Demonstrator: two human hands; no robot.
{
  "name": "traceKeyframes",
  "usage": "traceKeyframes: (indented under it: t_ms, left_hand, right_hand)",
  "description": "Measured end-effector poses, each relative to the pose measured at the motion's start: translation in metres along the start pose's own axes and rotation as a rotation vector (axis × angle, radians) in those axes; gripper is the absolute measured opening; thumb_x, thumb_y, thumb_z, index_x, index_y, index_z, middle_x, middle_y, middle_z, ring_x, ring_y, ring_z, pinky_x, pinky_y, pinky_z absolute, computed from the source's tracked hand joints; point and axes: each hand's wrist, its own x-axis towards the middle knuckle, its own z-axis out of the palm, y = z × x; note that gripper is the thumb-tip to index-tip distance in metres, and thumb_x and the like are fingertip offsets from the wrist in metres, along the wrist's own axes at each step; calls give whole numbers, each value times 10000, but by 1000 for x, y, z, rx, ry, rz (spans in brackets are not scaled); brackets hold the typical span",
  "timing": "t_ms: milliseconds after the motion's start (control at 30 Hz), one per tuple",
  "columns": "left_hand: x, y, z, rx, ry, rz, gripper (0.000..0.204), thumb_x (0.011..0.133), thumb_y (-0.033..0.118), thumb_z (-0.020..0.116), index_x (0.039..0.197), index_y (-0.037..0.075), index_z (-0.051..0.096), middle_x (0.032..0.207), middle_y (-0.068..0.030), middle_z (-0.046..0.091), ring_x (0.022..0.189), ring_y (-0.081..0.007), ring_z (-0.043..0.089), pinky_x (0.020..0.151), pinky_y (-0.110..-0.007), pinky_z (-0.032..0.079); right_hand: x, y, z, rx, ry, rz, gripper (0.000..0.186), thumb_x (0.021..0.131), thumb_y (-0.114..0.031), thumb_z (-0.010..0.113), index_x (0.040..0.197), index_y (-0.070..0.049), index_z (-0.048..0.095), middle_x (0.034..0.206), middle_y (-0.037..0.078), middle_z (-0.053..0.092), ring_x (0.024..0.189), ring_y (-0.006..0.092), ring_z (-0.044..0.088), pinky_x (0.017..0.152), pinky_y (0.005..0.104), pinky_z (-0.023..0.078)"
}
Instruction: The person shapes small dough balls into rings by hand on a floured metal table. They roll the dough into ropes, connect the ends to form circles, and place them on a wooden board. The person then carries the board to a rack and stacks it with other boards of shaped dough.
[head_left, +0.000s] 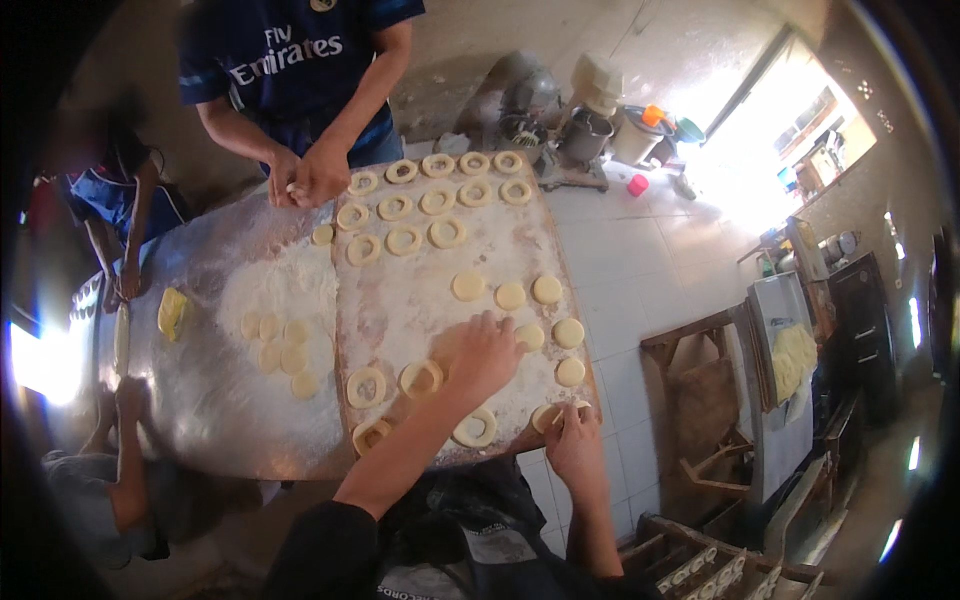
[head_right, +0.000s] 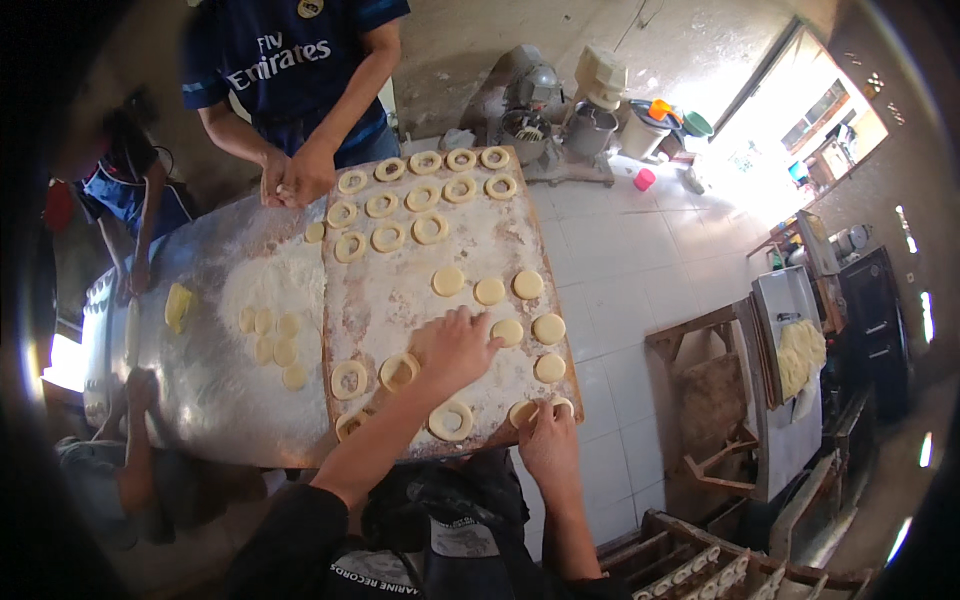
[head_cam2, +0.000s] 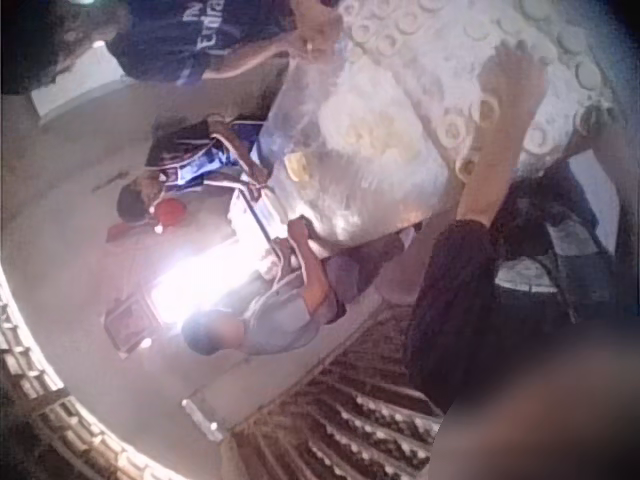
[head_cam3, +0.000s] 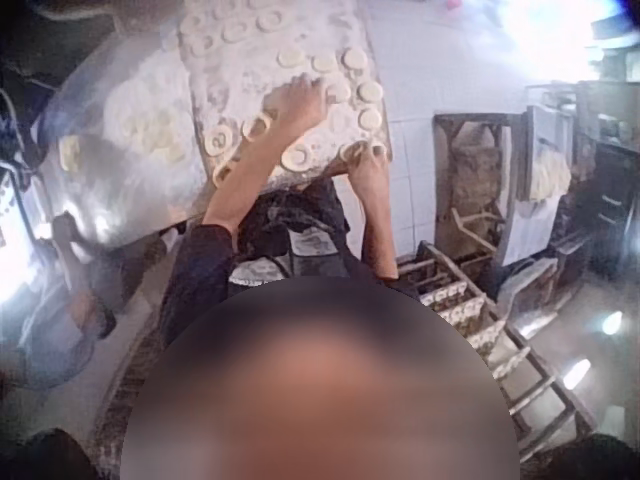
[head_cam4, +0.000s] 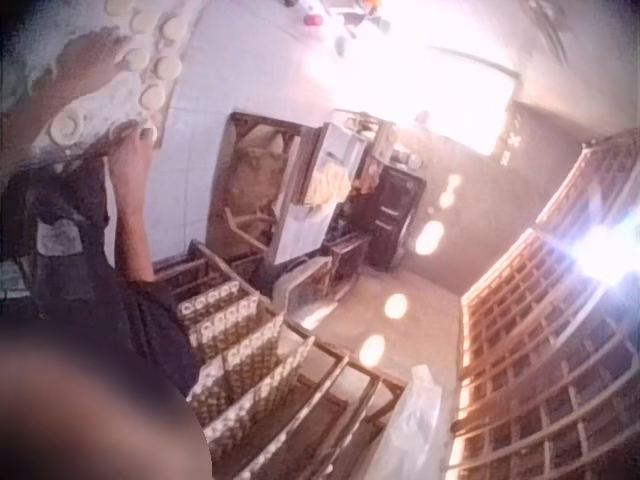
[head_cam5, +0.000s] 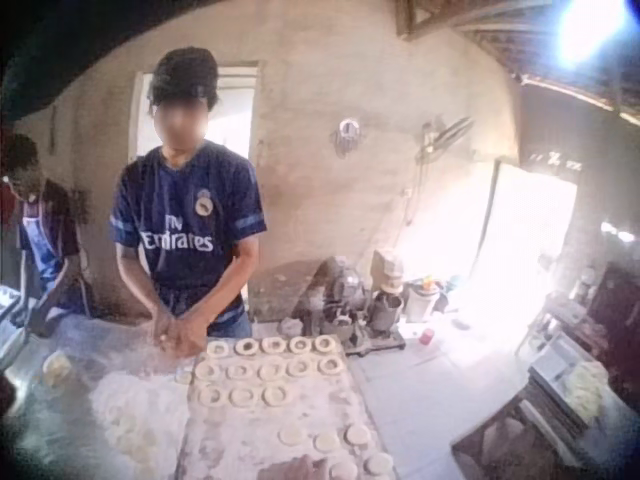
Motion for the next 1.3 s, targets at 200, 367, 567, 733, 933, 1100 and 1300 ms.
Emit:
traceKeyframes:
  t_ms: [200,367,567,733,933,1100,1300]
  left_hand:
    - [29,1,33,-310,-59,238,446,913,302,581,1202,-33,519,1045,-258,584,1010,-387,581,884,-496,446]
    - [-30,-45,-49,-723,53,78,394,884,197,661,1199,14,510,1060,-229,640,998,-383,621,847,-439,491]
    - [-156,-260,-132,-543,516,-476,341,851,160,694,1160,31,629,1057,-180,695,973,-328,671,845,-410,519]
    - [-145,-366,-171,-424,538,-461,321,842,110,660,1145,11,623,1081,-218,647,1014,-384,619,868,-458,491]
    - [-152,-361,-175,-211,673,-426,313,888,169,641,1159,16,603,1145,-232,576,1064,-408,562,889,-477,461]
    - [-192,-320,-195,-790,428,-363,331,896,237,697,1129,6,656,1035,-182,684,931,-298,677,809,-376,522]
    - [-221,-292,-224,-1015,438,-285,260,848,130,736,1066,-5,692,896,-136,723,792,-194,712,710,-290,540]
  right_hand:
    - [12,4,25,-75,-168,21,232,827,-145,631,1000,0,578,869,211,632,848,415,621,751,499,487]
    - [20,-81,-16,290,-158,51,293,788,-113,737,1037,-15,617,811,156,660,760,284,661,698,390,508]
    - [107,-234,100,438,-333,-415,318,816,-151,755,1091,-36,646,901,123,702,838,279,683,771,356,528]
    - [162,-358,228,110,-259,-527,327,846,-295,699,1043,-38,654,1008,179,675,912,336,650,823,421,507]
    - [159,-374,263,-93,132,-537,288,796,-251,686,979,-32,649,964,197,651,941,392,612,857,469,486]
    - [106,-379,199,633,-423,-256,227,832,-104,724,1001,-50,582,941,77,639,847,172,645,737,344,537]
    - [61,-390,171,978,-431,-287,354,821,-13,706,1112,-13,503,971,94,635,868,145,642,763,320,531]
